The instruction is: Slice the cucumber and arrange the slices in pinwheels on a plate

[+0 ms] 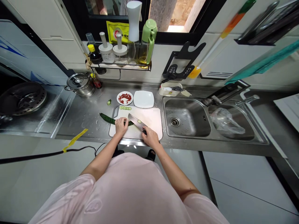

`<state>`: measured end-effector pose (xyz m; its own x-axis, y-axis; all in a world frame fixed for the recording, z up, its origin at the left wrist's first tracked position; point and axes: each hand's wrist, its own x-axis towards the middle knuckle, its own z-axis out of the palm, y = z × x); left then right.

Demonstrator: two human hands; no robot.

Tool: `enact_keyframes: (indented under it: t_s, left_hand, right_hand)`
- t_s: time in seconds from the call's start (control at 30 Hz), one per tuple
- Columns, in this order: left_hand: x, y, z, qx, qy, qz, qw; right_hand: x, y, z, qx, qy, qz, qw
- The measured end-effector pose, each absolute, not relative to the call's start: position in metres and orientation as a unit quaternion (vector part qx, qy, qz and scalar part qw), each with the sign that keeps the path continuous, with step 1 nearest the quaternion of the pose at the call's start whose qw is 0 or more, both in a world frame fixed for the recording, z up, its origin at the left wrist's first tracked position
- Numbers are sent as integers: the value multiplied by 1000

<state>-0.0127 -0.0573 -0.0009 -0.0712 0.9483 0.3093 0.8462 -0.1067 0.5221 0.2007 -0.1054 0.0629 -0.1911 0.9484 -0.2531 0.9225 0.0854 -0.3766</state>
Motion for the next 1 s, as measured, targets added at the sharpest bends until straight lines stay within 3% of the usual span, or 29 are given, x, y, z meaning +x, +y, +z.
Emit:
enact_keyframes:
  t_s: [0.27, 0.63, 1.0]
  left_hand:
    - [-3, -52, 17, 667, 662, 333, 80]
    - [23, -47, 45, 783, 566, 236, 108]
    - [31, -42, 47, 766, 571, 229, 184]
  right_hand:
    - [199, -106, 66, -626, -756, 190, -10]
    - [198, -108, 66, -605, -782, 147, -35]
    - [205, -109, 62, -624, -766, 150, -29]
